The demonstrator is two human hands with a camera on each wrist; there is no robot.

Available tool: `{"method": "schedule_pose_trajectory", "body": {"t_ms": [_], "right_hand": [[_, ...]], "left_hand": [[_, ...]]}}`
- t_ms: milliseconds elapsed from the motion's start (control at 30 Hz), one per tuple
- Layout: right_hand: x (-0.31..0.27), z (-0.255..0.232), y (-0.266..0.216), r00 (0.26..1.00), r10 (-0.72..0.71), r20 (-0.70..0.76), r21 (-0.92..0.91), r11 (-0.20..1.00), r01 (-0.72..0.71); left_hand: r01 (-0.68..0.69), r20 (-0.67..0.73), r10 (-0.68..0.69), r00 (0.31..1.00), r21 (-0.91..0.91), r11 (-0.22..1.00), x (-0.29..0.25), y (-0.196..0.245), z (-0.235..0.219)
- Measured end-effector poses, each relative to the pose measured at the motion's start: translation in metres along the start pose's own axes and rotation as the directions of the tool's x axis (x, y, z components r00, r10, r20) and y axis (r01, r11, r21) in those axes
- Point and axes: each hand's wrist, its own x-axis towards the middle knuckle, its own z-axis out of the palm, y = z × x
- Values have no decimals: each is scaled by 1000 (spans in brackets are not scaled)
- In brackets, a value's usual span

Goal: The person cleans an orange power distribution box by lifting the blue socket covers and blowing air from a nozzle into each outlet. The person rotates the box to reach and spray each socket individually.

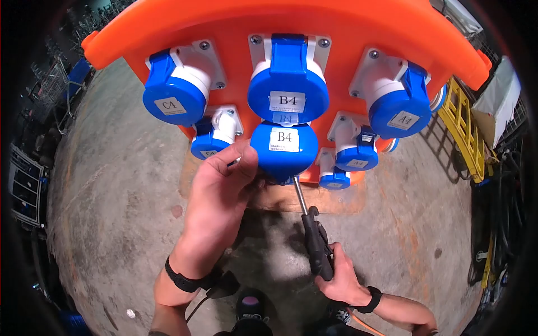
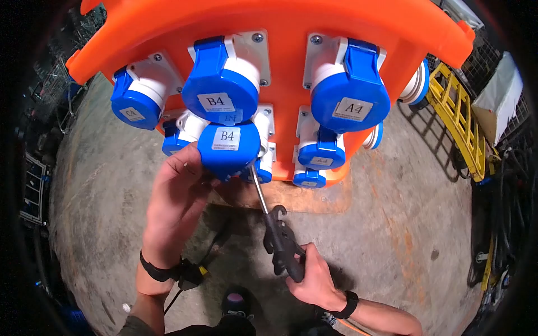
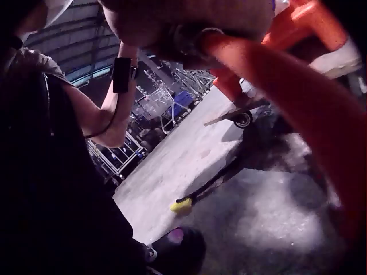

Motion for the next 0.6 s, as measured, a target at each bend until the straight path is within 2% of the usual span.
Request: {"method": "schedule_pose_trajectory", "body": {"t_ms": [133,200,267,300,367,400,500,600], "right_hand": [[3,7,-5,999,-27,30,38,999,26],[4,9,-7,995,27,95,39,999,-31],[4,9,-8,984,109,143,61,991,-119],[2,11,-6,983,117,139,72,989,-127],[-4,14,3,1000,10,-30,44,999,-8],[-7,15,6,999,15,-50,51,999,-13],[-10,10,8,995,94,26,89,991,-96],[-8,7,4,995,96,23,100,990,-98]], "left_hand": [[37,-29,-38,999,-7,999,-2,2,0],[53,-24,-53,998,-21,998,-2,1,-3],[40,40,-37,999,-76,996,1,-3,-10],[52,47,-49,998,-70,996,2,-4,-13],[52,70,-42,997,-150,987,3,-7,-17],[67,73,-56,996,-144,987,3,-7,-19],[52,123,-41,992,-88,995,3,-8,-21],[17,86,-10,996,-88,996,4,-9,-14]]}}
